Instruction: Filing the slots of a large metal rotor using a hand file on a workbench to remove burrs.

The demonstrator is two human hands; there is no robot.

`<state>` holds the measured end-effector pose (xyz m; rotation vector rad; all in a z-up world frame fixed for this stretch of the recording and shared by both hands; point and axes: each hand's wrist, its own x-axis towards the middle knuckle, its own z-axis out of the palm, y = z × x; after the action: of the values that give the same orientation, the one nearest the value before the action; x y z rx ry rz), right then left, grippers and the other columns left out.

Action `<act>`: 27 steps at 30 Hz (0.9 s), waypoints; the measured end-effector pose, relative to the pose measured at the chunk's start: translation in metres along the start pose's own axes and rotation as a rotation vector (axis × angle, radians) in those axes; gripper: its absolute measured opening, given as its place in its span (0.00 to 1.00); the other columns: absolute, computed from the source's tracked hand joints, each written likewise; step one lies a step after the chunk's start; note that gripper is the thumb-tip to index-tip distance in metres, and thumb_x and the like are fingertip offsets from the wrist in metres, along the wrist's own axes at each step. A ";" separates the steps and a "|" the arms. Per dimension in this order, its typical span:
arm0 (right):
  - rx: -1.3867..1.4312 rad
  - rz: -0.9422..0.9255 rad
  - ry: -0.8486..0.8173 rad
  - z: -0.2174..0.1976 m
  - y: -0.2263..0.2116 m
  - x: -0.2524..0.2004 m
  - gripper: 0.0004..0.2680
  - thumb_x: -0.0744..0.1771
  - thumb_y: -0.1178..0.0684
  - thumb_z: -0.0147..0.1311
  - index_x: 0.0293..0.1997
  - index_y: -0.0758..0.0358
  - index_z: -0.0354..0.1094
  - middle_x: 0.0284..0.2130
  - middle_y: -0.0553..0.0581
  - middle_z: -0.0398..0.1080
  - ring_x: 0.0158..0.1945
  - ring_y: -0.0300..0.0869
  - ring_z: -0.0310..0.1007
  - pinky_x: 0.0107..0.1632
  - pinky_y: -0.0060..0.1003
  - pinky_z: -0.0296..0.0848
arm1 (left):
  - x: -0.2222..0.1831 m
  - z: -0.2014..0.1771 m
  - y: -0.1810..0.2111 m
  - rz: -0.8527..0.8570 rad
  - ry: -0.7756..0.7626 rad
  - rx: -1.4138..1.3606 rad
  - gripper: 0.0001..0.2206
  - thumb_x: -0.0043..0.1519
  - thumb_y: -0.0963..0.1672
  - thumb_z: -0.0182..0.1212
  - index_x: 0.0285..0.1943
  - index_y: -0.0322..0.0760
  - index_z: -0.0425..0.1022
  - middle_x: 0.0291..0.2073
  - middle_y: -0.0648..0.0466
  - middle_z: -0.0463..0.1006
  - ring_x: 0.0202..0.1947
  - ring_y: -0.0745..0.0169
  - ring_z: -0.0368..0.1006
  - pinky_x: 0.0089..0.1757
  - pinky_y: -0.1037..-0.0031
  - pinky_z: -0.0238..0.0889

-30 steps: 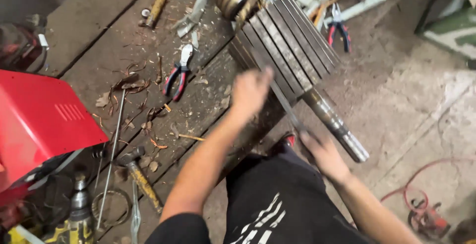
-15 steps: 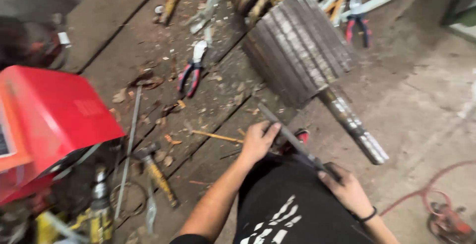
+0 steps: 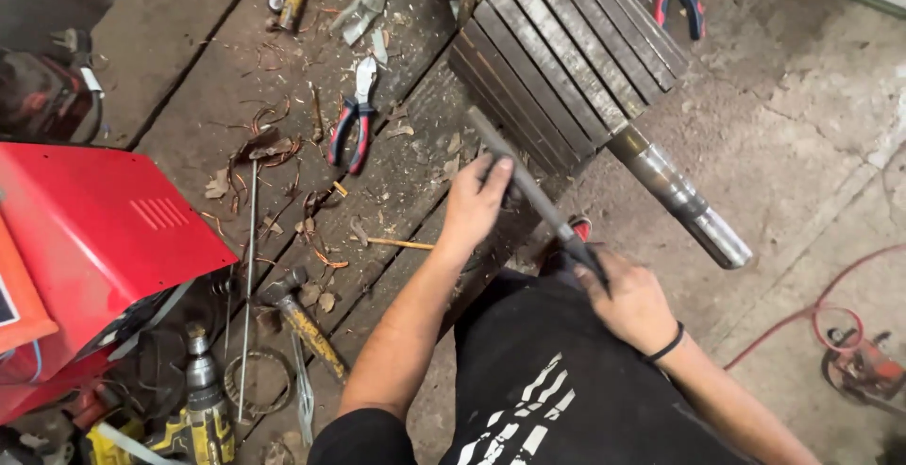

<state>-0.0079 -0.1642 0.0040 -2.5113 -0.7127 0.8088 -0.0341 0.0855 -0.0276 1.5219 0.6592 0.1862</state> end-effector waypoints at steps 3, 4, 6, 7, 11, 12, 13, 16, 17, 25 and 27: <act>0.069 0.075 0.081 -0.003 0.008 -0.006 0.13 0.68 0.43 0.53 0.49 0.60 0.74 0.37 0.65 0.78 0.46 0.62 0.78 0.46 0.57 0.77 | 0.007 0.008 -0.006 -0.010 -0.097 0.013 0.17 0.70 0.51 0.53 0.39 0.36 0.80 0.25 0.47 0.82 0.33 0.53 0.80 0.40 0.65 0.72; 0.098 0.085 0.101 -0.004 0.007 -0.009 0.12 0.68 0.43 0.54 0.48 0.60 0.74 0.36 0.66 0.78 0.46 0.63 0.78 0.46 0.57 0.77 | 0.011 0.010 -0.012 -0.040 -0.108 0.061 0.19 0.67 0.53 0.55 0.44 0.31 0.79 0.32 0.42 0.82 0.41 0.45 0.79 0.45 0.58 0.70; 0.124 0.099 0.131 -0.002 0.006 -0.013 0.12 0.68 0.44 0.54 0.47 0.60 0.74 0.35 0.66 0.78 0.45 0.63 0.78 0.46 0.57 0.77 | 0.015 0.013 -0.009 -0.062 -0.126 0.106 0.24 0.65 0.54 0.57 0.49 0.27 0.79 0.38 0.36 0.82 0.50 0.37 0.78 0.49 0.51 0.69; 0.124 0.083 0.145 0.000 0.006 -0.014 0.11 0.67 0.44 0.56 0.44 0.60 0.75 0.33 0.66 0.78 0.44 0.63 0.78 0.44 0.57 0.77 | 0.015 0.013 -0.001 -0.012 -0.135 0.084 0.20 0.65 0.53 0.58 0.41 0.30 0.77 0.30 0.39 0.78 0.39 0.46 0.75 0.42 0.57 0.68; 0.130 0.031 0.186 0.005 0.003 -0.015 0.11 0.66 0.43 0.58 0.38 0.61 0.74 0.27 0.67 0.76 0.39 0.63 0.79 0.39 0.55 0.77 | 0.013 0.013 0.010 0.055 -0.162 0.036 0.17 0.65 0.53 0.59 0.31 0.38 0.73 0.20 0.49 0.72 0.27 0.61 0.69 0.34 0.67 0.65; 0.127 0.029 0.183 0.004 0.003 -0.016 0.11 0.66 0.43 0.58 0.38 0.61 0.74 0.27 0.67 0.76 0.39 0.63 0.79 0.39 0.55 0.77 | 0.012 0.014 0.009 0.055 -0.159 0.033 0.17 0.65 0.53 0.59 0.31 0.38 0.73 0.20 0.49 0.72 0.27 0.61 0.69 0.34 0.67 0.65; 0.127 0.062 0.151 0.004 0.003 -0.017 0.11 0.65 0.43 0.59 0.40 0.60 0.74 0.28 0.67 0.77 0.41 0.63 0.79 0.39 0.56 0.77 | 0.010 0.013 0.007 0.076 -0.167 0.008 0.16 0.63 0.52 0.62 0.31 0.38 0.73 0.19 0.50 0.71 0.28 0.63 0.68 0.33 0.69 0.64; 0.089 0.098 0.089 0.007 0.012 -0.017 0.13 0.65 0.41 0.59 0.43 0.59 0.74 0.29 0.67 0.78 0.42 0.62 0.79 0.40 0.56 0.77 | 0.000 0.009 0.001 0.108 -0.176 -0.036 0.16 0.58 0.51 0.68 0.34 0.37 0.72 0.20 0.49 0.70 0.29 0.62 0.68 0.33 0.68 0.64; 0.058 0.111 0.069 0.009 0.016 -0.016 0.13 0.65 0.40 0.59 0.43 0.58 0.74 0.29 0.66 0.78 0.42 0.61 0.80 0.40 0.56 0.77 | -0.004 0.007 -0.002 0.121 -0.192 -0.052 0.17 0.56 0.50 0.71 0.36 0.35 0.72 0.22 0.46 0.71 0.29 0.59 0.68 0.34 0.65 0.65; 0.058 0.070 0.013 0.029 -0.010 0.018 0.13 0.65 0.42 0.58 0.42 0.62 0.74 0.27 0.68 0.76 0.38 0.64 0.78 0.38 0.56 0.74 | -0.049 -0.030 0.015 0.088 -0.412 0.654 0.19 0.62 0.54 0.54 0.47 0.37 0.72 0.34 0.38 0.82 0.42 0.31 0.79 0.45 0.48 0.70; 0.071 0.062 -0.003 0.043 -0.008 0.034 0.12 0.65 0.43 0.58 0.40 0.62 0.74 0.23 0.67 0.74 0.33 0.63 0.78 0.34 0.54 0.71 | -0.054 -0.051 0.008 0.134 -0.399 0.655 0.17 0.64 0.53 0.52 0.46 0.38 0.74 0.33 0.40 0.82 0.42 0.33 0.80 0.45 0.50 0.71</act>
<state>-0.0135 -0.1290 -0.0387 -2.4798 -0.5992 0.8440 -0.1014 0.1031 -0.0007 2.1562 0.3025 -0.2576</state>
